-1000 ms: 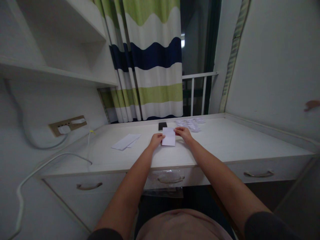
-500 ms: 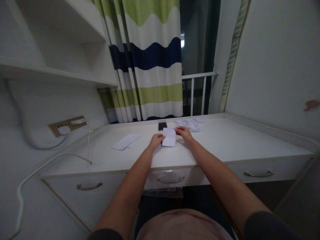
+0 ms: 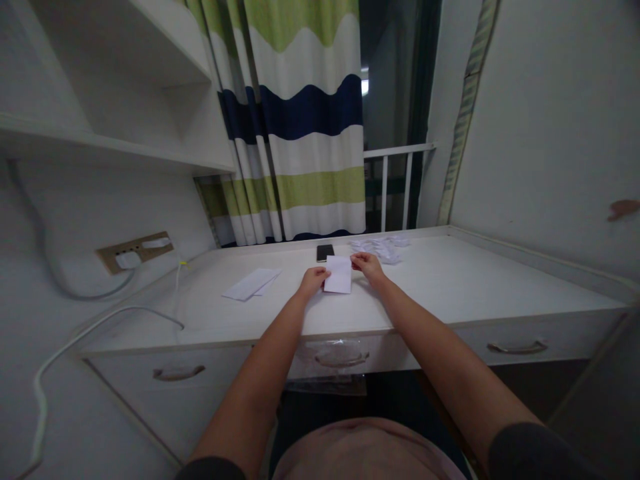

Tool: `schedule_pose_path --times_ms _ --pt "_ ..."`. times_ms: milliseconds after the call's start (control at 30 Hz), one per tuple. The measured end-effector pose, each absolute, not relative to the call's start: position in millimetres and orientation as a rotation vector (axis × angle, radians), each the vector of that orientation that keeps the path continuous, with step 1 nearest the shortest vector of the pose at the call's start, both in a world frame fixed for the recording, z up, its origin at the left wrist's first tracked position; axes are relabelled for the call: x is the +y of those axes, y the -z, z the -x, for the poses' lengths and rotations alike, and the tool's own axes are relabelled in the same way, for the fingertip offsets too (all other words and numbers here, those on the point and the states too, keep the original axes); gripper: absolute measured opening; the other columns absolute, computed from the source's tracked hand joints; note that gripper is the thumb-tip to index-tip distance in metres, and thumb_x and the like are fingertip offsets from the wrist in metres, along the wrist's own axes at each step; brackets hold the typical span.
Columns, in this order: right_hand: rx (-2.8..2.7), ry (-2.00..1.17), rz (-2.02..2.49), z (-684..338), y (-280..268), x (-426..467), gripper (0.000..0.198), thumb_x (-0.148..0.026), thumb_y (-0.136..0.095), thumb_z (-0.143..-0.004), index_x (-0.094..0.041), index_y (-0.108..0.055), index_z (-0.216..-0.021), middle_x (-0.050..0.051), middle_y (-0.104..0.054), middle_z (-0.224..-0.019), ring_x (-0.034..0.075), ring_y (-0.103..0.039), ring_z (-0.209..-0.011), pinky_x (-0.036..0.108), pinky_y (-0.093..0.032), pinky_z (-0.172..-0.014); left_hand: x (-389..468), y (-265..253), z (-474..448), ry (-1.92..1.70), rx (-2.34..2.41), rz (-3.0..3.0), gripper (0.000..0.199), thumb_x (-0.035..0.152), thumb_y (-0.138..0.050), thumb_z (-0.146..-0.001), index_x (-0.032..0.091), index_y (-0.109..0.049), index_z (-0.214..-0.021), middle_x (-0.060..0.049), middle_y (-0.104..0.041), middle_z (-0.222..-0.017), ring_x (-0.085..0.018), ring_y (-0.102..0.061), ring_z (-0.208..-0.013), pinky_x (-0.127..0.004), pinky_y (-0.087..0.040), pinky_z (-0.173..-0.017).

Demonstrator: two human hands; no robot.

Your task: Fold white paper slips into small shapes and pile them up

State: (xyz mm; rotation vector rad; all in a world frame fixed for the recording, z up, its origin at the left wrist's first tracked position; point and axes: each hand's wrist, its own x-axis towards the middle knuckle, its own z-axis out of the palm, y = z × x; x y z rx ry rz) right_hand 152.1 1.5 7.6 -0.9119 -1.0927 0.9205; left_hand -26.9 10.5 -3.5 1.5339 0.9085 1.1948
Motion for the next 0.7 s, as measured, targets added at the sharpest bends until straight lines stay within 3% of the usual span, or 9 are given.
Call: schedule_pose_path --times_ms 233,433,700 --pt "-1.117 -1.121 0.947 -148 -8 -7 0.019 -0.025 -0.069 -0.062 -0.02 -0.057 -0.075 -0.001 -0.062 -0.065 0.01 -0.058 -0.057 0.023 -0.048 -0.056 15 5 30 -1.279 0.94 -1.518 0.017 0.025 -0.067 -0.059 0.012 -0.057 -0.056 0.002 -0.051 -0.048 -0.008 -0.046 -0.046 -0.02 -0.036 -0.046" --pt "-1.203 -1.236 0.986 -145 -8 -14 0.022 -0.012 -0.07 -0.056 -0.017 -0.056 -0.073 -0.002 -0.059 -0.054 0.01 -0.055 -0.047 0.022 -0.047 -0.05 15 4 30 -1.348 0.955 -1.452 0.018 0.027 -0.068 -0.058 0.011 -0.061 -0.061 0.001 -0.057 -0.055 -0.01 -0.051 -0.052 -0.022 -0.042 -0.051" --pt "-1.153 -1.242 0.963 -144 -13 -17 0.018 -0.01 -0.066 -0.058 -0.018 -0.061 -0.074 -0.002 -0.062 -0.058 0.009 -0.056 -0.051 0.022 -0.047 -0.054 14 2 28 -1.333 0.89 -1.359 0.03 0.028 -0.071 -0.059 0.01 -0.065 -0.083 -0.002 -0.064 -0.063 -0.011 -0.056 -0.056 -0.024 -0.047 -0.056"
